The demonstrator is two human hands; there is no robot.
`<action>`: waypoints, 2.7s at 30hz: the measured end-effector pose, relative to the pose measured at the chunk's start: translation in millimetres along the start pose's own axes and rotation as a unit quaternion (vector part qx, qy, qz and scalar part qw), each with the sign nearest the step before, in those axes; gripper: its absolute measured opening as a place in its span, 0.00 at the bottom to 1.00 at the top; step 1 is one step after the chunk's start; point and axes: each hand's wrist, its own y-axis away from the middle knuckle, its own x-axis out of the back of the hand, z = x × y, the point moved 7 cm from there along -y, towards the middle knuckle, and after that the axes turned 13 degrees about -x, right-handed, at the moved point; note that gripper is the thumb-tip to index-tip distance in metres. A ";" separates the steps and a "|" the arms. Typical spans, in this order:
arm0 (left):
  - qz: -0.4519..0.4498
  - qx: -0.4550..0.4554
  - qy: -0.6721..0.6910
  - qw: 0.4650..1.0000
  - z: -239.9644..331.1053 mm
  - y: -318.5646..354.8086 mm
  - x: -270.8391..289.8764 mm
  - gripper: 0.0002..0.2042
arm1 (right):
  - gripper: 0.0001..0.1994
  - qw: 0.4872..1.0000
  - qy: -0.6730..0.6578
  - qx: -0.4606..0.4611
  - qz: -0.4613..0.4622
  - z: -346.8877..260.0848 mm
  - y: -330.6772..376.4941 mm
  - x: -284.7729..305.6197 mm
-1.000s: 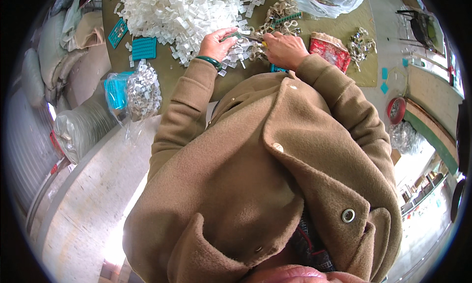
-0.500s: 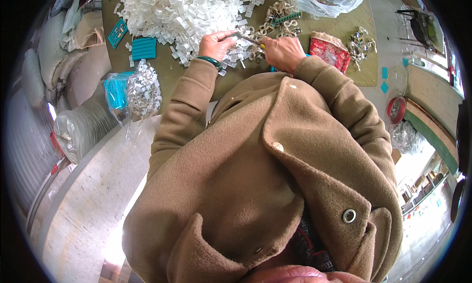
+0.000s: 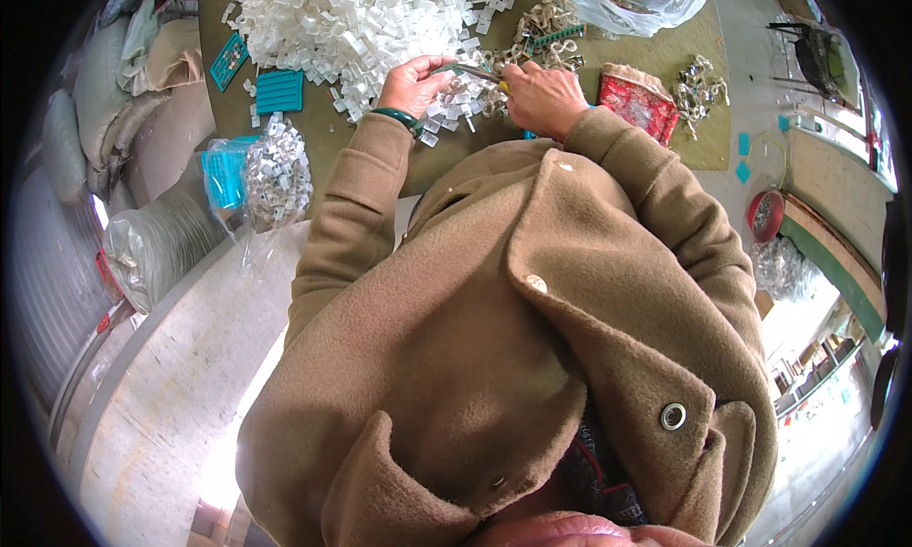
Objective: The person handles small white plastic pieces and turquoise plastic trays on a work table, then uses pliers to cut metal clips from a plastic bag. The person places the cut clips on the table and continues cutting additional clips.
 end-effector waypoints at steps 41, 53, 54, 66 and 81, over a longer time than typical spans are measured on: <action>0.110 0.018 -0.095 0.989 -11.7 8.8 1.2 0.16 | 0.15 0.999 0.010 -0.026 -0.031 -4.5 1.5 -7.3; 0.009 -0.026 0.094 0.995 7.6 5.2 -6.2 0.17 | 0.15 1.000 -0.013 -0.005 0.007 -4.0 1.7 -0.6; 0.005 -0.021 0.086 0.996 7.5 4.9 -7.1 0.17 | 0.14 1.000 -0.014 0.001 0.005 -4.9 1.7 -0.4; 0.136 0.065 0.128 0.980 -19.6 8.2 -0.6 0.08 | 0.12 0.997 -0.077 -0.002 0.024 1.3 5.6 -7.1; 0.061 0.053 0.014 0.997 -14.9 -4.1 -19.0 0.06 | 0.09 0.994 -0.100 0.001 0.050 26.9 13.1 -31.0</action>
